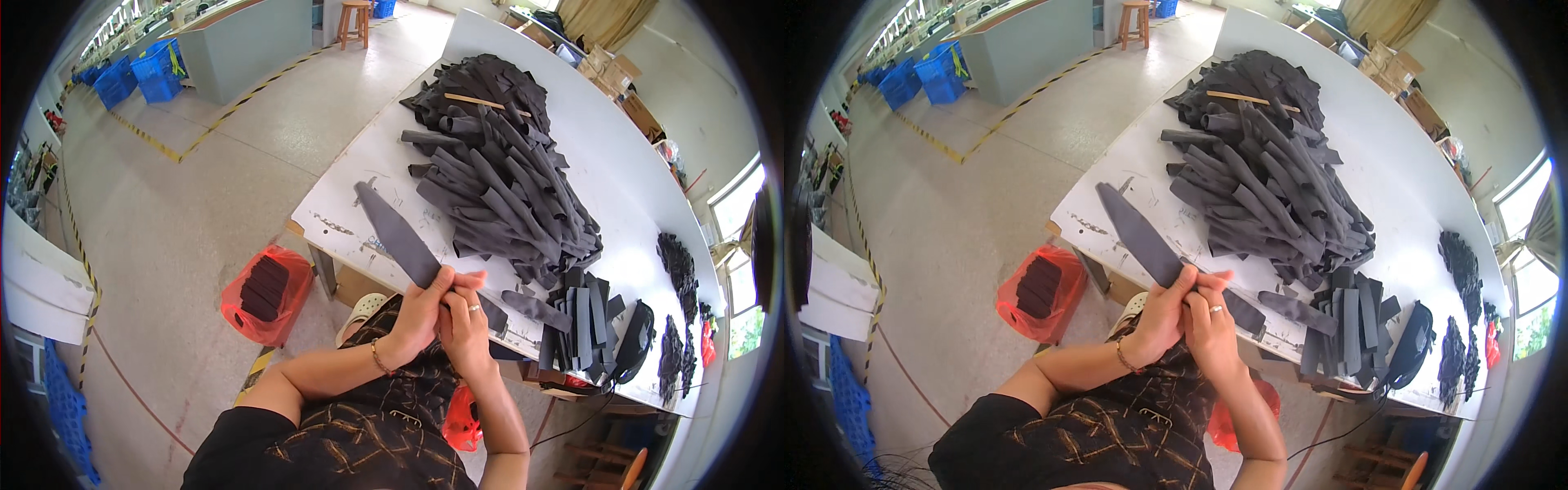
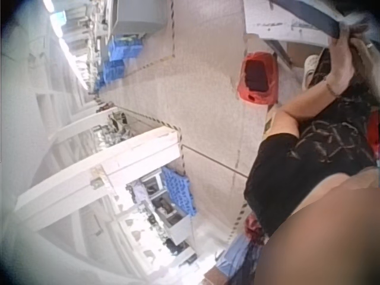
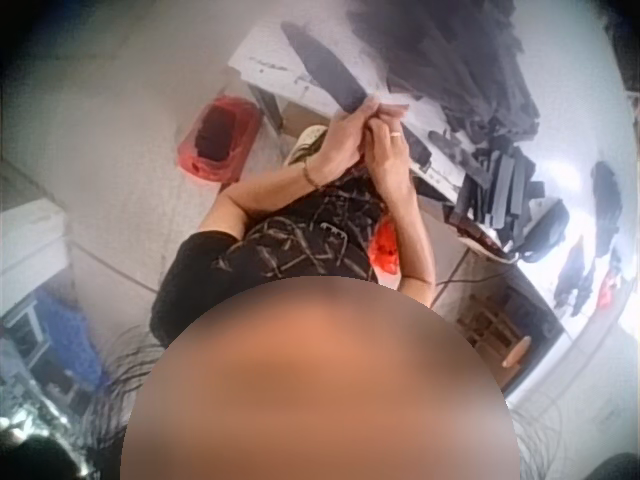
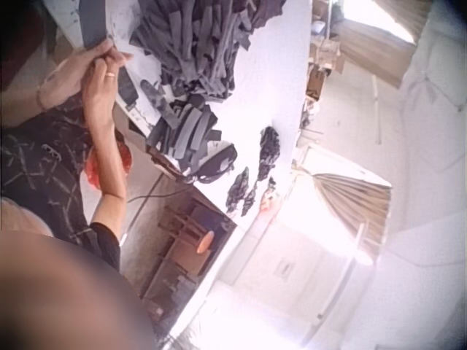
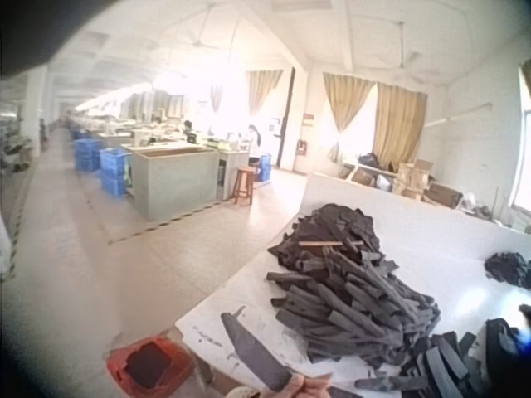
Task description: Sorting and stacking black fabric components on a workshop table.
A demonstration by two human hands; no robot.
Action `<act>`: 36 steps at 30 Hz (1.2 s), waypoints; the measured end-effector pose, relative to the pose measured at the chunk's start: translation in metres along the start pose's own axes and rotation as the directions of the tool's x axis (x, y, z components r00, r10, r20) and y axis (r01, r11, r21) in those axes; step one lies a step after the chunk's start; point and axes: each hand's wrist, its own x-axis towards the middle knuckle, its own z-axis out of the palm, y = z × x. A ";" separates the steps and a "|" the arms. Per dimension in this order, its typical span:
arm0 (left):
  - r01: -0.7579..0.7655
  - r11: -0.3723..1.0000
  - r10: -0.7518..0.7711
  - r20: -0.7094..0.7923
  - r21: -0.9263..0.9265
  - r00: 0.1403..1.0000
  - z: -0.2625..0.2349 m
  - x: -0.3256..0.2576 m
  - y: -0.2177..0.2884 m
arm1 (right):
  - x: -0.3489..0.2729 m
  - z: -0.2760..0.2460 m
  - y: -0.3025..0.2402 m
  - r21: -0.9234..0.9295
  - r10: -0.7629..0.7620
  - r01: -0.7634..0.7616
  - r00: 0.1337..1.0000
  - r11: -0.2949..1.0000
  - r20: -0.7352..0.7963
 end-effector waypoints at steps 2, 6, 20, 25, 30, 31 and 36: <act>-0.002 1.000 0.002 -0.017 0.001 1.000 0.001 -0.001 0.004 | 0.003 0.000 -0.004 0.028 -0.006 0.006 1.000 1.000 -0.013; 0.029 0.999 -0.029 -0.011 -0.027 1.000 -0.009 0.004 0.005 | -0.002 -0.010 -0.002 -0.035 0.056 -0.055 0.998 0.998 0.042; -0.138 0.983 0.135 -0.037 -0.124 0.990 0.002 0.002 0.008 | -0.002 -0.020 0.010 0.009 -0.176 0.177 0.982 0.984 -0.069; -0.148 0.976 0.147 -0.020 -0.157 0.989 0.003 -0.001 0.002 | -0.001 -0.019 0.011 0.020 -0.180 0.182 0.981 0.983 -0.072; -0.138 0.974 0.145 0.023 -0.178 0.989 0.001 -0.003 -0.003 | 0.002 -0.021 0.012 0.024 -0.217 0.218 0.975 0.976 -0.049; -0.133 0.974 0.141 0.033 -0.181 0.989 0.001 -0.003 -0.004 | 0.003 -0.020 0.013 0.024 -0.216 0.218 0.975 0.976 -0.049; -0.102 0.974 0.114 0.045 -0.201 0.992 0.002 -0.003 -0.005 | 0.005 -0.018 0.015 0.035 -0.221 0.223 0.974 0.974 -0.042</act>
